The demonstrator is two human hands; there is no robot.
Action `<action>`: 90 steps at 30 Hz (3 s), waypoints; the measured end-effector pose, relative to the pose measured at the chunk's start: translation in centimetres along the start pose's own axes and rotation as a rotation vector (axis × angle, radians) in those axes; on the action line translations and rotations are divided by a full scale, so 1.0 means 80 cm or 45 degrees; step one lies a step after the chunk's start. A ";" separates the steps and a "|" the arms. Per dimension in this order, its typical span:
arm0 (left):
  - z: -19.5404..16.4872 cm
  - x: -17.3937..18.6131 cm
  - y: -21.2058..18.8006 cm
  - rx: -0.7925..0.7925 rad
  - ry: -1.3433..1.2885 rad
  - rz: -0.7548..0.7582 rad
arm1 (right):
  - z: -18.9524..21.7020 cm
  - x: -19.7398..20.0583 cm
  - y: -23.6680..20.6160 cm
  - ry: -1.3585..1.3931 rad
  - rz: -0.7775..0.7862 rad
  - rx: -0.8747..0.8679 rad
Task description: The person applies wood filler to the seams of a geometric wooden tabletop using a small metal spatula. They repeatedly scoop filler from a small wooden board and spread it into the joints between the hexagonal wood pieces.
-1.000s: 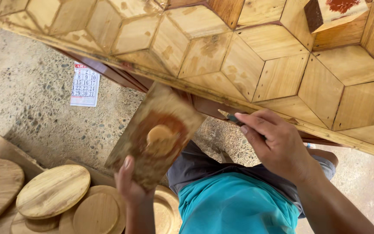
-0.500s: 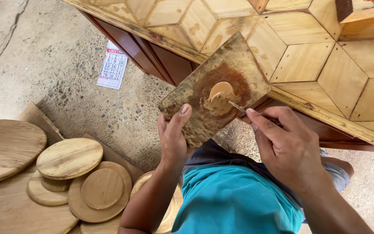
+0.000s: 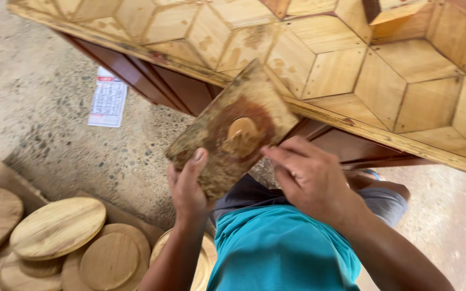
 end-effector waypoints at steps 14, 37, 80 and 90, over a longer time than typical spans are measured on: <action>0.097 0.112 0.004 0.506 -0.153 -0.352 | -0.250 0.082 0.055 0.578 -0.093 -0.877; 0.149 0.095 0.145 1.002 -0.086 -0.116 | -0.252 -0.002 0.198 -0.507 -0.122 -0.672; 0.132 0.095 0.109 0.778 0.157 -0.687 | -0.355 0.051 0.314 -0.304 0.563 0.021; 0.131 0.089 0.107 0.772 0.077 -0.643 | -0.365 0.061 0.361 -0.302 0.722 0.282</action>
Point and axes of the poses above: each hand's wrist, its own y-axis towards the middle knuckle, its own x-axis out of the back of the hand, z = x × y, the point moved 4 cm from there along y, towards the middle knuckle, and after that the axes turned 2 degrees about z, right-handed, at the moved point
